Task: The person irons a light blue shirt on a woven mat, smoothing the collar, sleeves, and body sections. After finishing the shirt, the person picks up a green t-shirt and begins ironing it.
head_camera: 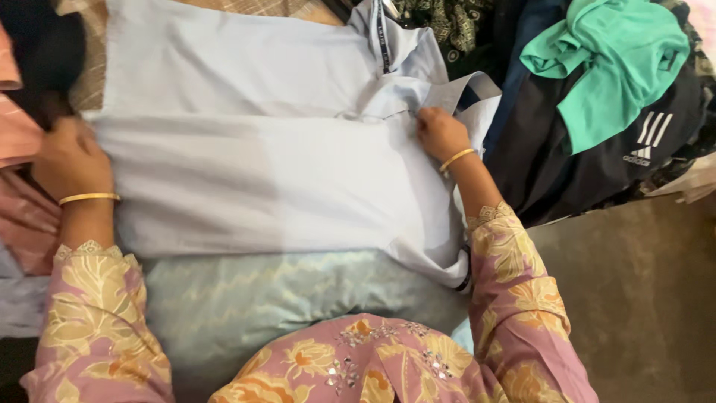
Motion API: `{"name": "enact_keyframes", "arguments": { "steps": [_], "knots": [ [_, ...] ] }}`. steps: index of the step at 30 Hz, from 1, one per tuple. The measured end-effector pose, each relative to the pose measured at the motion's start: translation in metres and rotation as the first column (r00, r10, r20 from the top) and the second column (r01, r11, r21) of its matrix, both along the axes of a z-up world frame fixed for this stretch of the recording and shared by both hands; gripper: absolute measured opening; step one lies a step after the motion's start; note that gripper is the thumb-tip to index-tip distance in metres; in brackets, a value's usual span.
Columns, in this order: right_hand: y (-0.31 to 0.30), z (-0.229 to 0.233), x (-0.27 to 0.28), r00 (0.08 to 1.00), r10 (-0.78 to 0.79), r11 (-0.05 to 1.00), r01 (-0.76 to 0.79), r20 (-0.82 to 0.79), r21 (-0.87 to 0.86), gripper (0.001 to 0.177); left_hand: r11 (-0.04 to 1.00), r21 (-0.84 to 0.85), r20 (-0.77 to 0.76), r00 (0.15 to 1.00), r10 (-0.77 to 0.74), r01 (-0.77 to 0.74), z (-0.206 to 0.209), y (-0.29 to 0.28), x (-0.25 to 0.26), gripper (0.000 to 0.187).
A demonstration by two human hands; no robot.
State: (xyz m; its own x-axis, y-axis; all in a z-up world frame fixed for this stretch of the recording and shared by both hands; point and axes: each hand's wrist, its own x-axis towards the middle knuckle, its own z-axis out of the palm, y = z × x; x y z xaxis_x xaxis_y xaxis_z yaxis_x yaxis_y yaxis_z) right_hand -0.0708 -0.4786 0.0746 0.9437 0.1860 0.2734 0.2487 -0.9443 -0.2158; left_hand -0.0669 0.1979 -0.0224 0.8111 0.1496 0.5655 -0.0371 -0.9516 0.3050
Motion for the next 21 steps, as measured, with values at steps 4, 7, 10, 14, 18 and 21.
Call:
{"name": "enact_keyframes", "arguments": {
  "steps": [4,7,10,14,18,21],
  "knots": [
    [-0.009,0.006,0.025,0.944,-0.097,0.979,0.034,-0.316,-0.199,0.014,0.995,0.093,-0.256,0.965,0.052,-0.029,0.029,-0.035,-0.006,0.027],
    [-0.010,0.004,0.051,0.992,-0.071,0.993,0.061,-0.103,-0.098,0.015,0.963,0.271,-0.119,0.992,0.031,0.002,0.071,-0.057,0.008,0.041],
    [-0.002,-0.010,0.071,0.988,0.084,0.991,-0.069,0.129,-0.113,0.025,0.934,0.112,0.066,0.935,-0.348,0.340,0.095,-0.120,0.045,0.052],
    [0.003,-0.034,0.083,0.995,-0.081,0.867,0.042,-0.058,-0.496,0.019,0.681,0.025,-0.117,0.679,-0.725,0.732,0.083,-0.257,0.085,0.052],
    [-0.012,-0.044,0.087,0.957,-0.270,0.681,0.111,-0.107,-0.724,0.019,0.540,-0.085,-0.392,0.470,-0.791,0.837,0.055,-0.346,0.080,0.068],
    [-0.034,-0.039,0.092,0.934,-0.351,0.597,0.169,-0.066,-0.784,0.018,0.559,-0.062,-0.432,0.483,-0.762,0.827,0.041,-0.354,0.065,0.063]
  ]
}}
